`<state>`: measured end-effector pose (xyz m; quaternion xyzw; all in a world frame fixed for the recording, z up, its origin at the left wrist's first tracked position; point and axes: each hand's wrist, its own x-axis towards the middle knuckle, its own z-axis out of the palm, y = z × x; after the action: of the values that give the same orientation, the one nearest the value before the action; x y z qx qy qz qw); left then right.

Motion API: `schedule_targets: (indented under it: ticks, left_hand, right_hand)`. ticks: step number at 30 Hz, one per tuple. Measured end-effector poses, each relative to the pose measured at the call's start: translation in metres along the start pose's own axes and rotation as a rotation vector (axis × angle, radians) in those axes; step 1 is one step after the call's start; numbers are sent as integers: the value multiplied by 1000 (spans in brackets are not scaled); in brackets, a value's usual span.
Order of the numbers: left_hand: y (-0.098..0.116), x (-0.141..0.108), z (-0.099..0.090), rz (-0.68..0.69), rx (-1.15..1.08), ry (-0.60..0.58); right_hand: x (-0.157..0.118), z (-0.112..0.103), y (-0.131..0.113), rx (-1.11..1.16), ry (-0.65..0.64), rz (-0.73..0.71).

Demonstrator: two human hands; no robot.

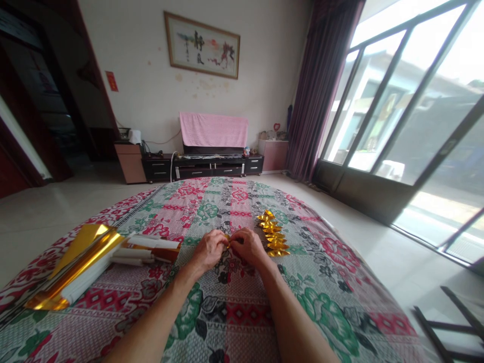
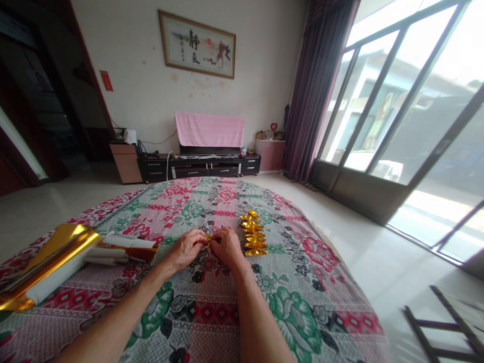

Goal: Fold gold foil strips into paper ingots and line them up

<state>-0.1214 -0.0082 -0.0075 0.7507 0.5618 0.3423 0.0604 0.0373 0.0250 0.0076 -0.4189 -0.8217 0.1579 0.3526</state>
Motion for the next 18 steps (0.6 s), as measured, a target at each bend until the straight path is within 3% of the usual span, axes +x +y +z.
schedule_targets:
  ticks: [18]
  left_hand:
    - [6,-1,6,-33,85,26]
  right_hand:
    - [0,1,0,-9,-9,-16]
